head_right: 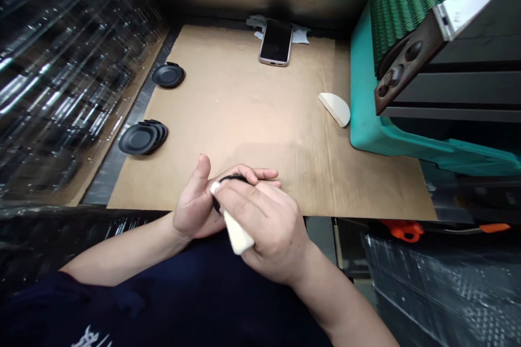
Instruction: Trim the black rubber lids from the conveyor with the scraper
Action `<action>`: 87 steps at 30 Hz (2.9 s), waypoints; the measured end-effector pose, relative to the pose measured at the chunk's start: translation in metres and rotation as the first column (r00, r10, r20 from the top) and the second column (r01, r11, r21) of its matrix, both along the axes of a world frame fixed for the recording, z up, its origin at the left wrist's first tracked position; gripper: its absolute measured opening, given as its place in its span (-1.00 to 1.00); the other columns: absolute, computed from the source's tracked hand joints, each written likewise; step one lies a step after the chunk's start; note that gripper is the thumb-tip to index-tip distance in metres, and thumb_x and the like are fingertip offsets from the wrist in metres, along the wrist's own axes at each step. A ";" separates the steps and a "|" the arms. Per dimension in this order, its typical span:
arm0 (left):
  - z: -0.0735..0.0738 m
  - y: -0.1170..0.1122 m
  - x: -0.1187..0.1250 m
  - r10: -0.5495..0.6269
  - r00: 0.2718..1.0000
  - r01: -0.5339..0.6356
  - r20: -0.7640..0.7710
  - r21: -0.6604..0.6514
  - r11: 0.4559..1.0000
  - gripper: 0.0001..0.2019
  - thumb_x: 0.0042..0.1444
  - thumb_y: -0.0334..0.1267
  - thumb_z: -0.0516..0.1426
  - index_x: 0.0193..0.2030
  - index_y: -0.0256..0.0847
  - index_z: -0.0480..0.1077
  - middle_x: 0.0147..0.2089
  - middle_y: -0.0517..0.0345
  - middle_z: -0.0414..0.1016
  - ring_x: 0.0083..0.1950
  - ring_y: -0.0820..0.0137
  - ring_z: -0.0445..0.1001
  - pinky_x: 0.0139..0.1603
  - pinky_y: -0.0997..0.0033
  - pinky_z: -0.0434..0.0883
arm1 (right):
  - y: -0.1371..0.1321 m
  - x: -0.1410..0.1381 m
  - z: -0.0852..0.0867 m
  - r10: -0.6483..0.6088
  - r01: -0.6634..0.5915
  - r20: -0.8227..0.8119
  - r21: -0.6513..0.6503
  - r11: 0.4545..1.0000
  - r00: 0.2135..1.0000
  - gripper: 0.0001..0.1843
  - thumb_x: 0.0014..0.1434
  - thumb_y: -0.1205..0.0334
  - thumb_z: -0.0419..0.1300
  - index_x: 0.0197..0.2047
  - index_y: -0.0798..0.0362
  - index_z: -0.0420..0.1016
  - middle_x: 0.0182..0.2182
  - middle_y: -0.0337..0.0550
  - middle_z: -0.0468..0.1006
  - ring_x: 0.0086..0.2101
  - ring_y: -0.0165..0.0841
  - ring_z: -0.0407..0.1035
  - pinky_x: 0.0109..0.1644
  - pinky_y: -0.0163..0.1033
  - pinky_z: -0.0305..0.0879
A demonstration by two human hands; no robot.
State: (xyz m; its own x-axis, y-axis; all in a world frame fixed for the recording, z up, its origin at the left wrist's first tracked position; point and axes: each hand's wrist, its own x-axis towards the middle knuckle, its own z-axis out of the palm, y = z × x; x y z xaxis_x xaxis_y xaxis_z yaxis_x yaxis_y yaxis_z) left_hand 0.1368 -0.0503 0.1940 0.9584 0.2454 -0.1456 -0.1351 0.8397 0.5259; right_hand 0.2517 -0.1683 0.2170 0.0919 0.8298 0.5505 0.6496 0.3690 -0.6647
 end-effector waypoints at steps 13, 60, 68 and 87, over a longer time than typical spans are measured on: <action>0.005 -0.007 0.001 0.186 0.981 -0.185 -0.056 0.024 0.982 -0.41 0.31 0.26 -0.01 -0.14 -0.29 0.52 0.35 -0.20 0.33 0.40 -0.11 0.30 0.42 -0.11 0.23 | -0.006 -0.026 -0.003 -0.106 0.106 -0.008 0.025 0.994 0.994 -0.45 0.20 0.54 0.21 0.26 0.23 0.35 0.11 0.19 0.56 0.13 -0.18 0.48 0.12 -0.10 0.57; 0.002 -0.001 0.003 0.040 0.998 -0.044 -0.044 -0.104 0.994 -0.46 0.42 0.02 -0.07 0.22 -0.38 0.44 0.37 -0.29 0.35 0.44 -0.07 0.27 0.51 -0.09 0.09 | -0.018 -0.005 -0.010 -0.122 0.123 0.070 -0.003 0.992 0.990 -0.45 0.23 0.52 0.14 0.28 0.08 0.37 0.09 0.06 0.61 0.00 -0.18 0.56 0.02 -0.03 0.57; -0.005 -0.002 0.002 0.010 1.000 -0.012 -0.016 -0.092 0.996 -0.51 0.42 -0.13 -0.10 0.26 -0.39 0.42 0.41 -0.27 0.31 0.51 -0.04 0.14 0.53 -0.07 0.03 | -0.022 0.003 0.007 -0.207 0.255 0.320 -0.117 0.960 0.924 -0.50 0.22 0.54 0.08 0.21 0.15 0.43 0.02 0.07 0.64 -0.15 -0.15 0.53 -0.17 -0.02 0.47; -0.005 -0.002 0.003 0.001 1.000 -0.001 -0.001 -0.030 1.000 -0.50 0.42 -0.12 -0.10 0.28 -0.38 0.41 0.39 -0.26 0.34 0.46 -0.05 0.24 0.52 -0.13 0.02 | -0.027 -0.004 0.010 -0.060 0.093 0.187 -0.173 0.980 0.981 -0.51 0.21 0.58 0.15 0.21 0.20 0.43 0.06 0.06 0.61 -0.08 -0.17 0.49 -0.05 -0.03 0.45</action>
